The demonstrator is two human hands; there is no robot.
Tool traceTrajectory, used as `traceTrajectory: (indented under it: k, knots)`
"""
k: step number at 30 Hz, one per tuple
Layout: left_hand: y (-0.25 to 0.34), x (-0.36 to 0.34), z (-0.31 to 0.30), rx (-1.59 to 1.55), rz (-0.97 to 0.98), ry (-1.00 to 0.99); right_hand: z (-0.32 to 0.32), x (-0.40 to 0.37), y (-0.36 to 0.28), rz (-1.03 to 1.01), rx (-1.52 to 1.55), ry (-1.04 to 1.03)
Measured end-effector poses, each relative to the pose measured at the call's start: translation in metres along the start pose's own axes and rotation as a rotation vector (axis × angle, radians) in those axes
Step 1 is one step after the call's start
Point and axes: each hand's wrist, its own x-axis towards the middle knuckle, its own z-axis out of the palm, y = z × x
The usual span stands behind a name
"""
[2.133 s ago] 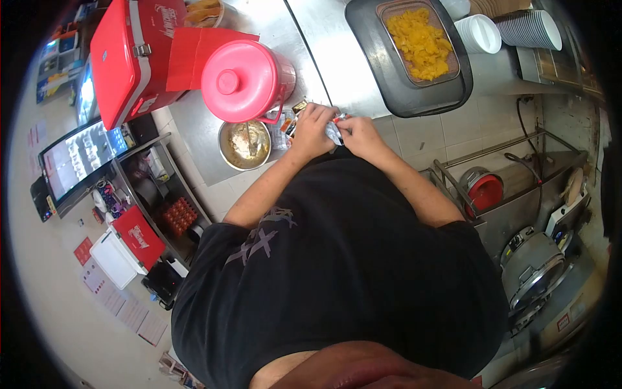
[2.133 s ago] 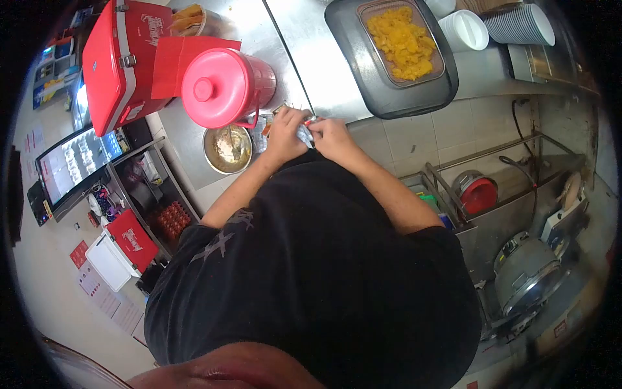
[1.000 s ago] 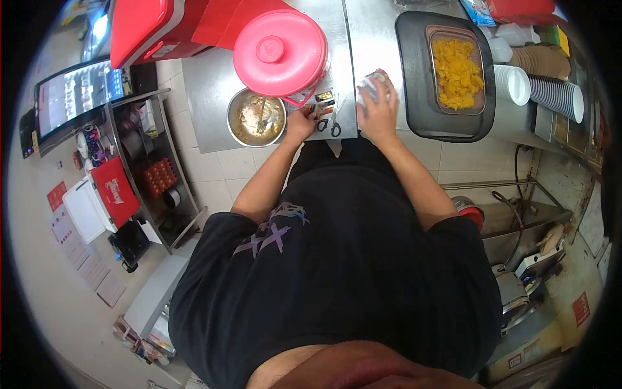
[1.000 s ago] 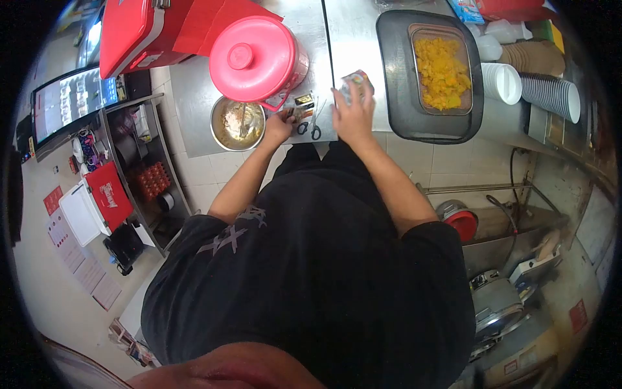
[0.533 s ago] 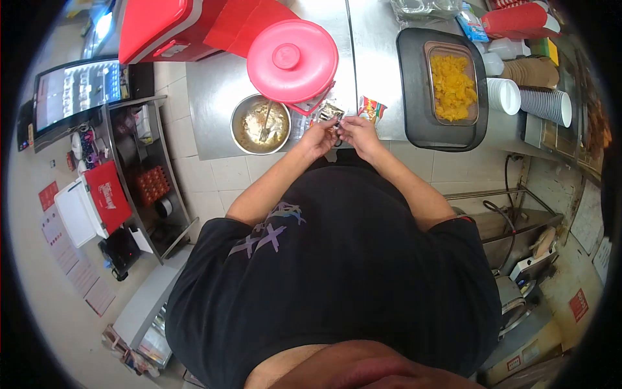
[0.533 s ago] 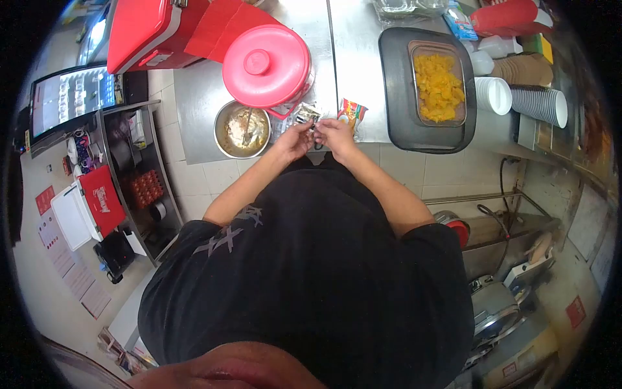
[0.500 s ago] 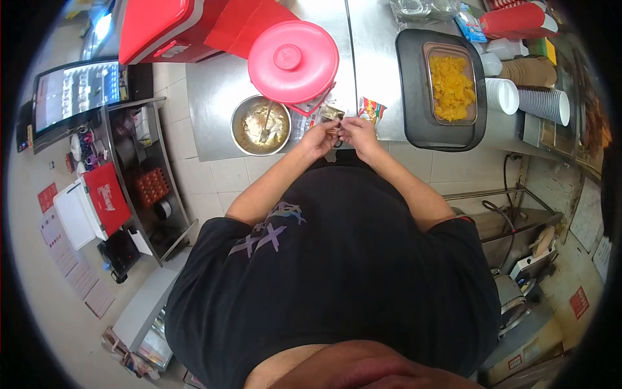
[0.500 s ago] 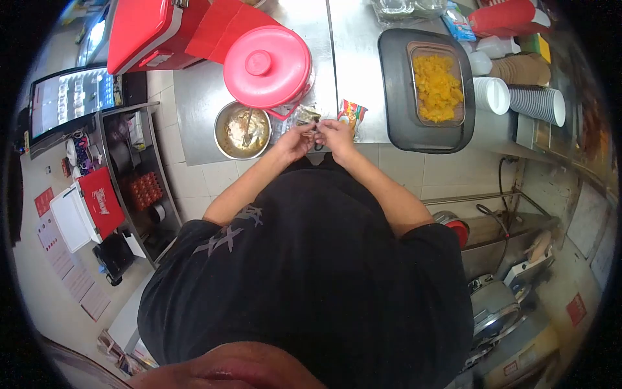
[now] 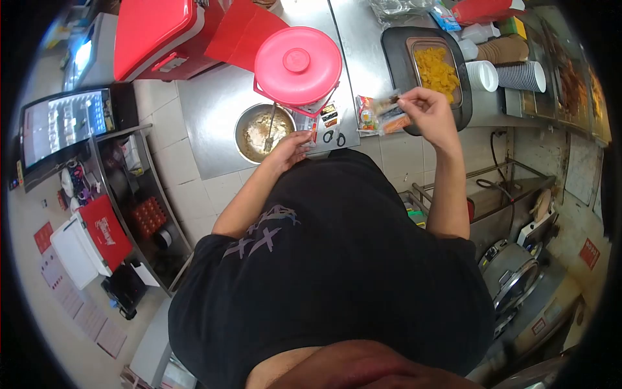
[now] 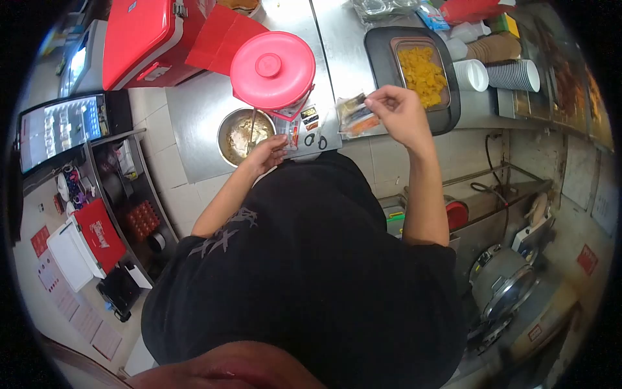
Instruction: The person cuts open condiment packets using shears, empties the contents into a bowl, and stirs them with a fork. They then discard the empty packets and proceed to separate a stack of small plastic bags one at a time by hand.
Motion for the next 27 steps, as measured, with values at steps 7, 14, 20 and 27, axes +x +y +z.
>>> traceTrajectory:
  k: [7, 14, 20, 27]
  knots:
    - [0.007, -0.032, -0.025, -0.101, 0.112, 0.028, 0.037, -0.029, -0.037, -0.026, 0.267, -0.166]
    - [0.063, -0.09, 0.009, 0.105, 0.462, -0.081, 0.071, -0.017, -0.064, 0.053, 0.28, -0.263]
    - [0.114, -0.177, 0.076, 0.397, 1.092, -0.169, 0.106, -0.01, -0.084, 0.021, 0.231, -0.375]
    - [0.127, -0.182, 0.087, 0.253, 0.976, 0.093, 0.146, 0.009, -0.082, -0.149, 0.09, -0.248]
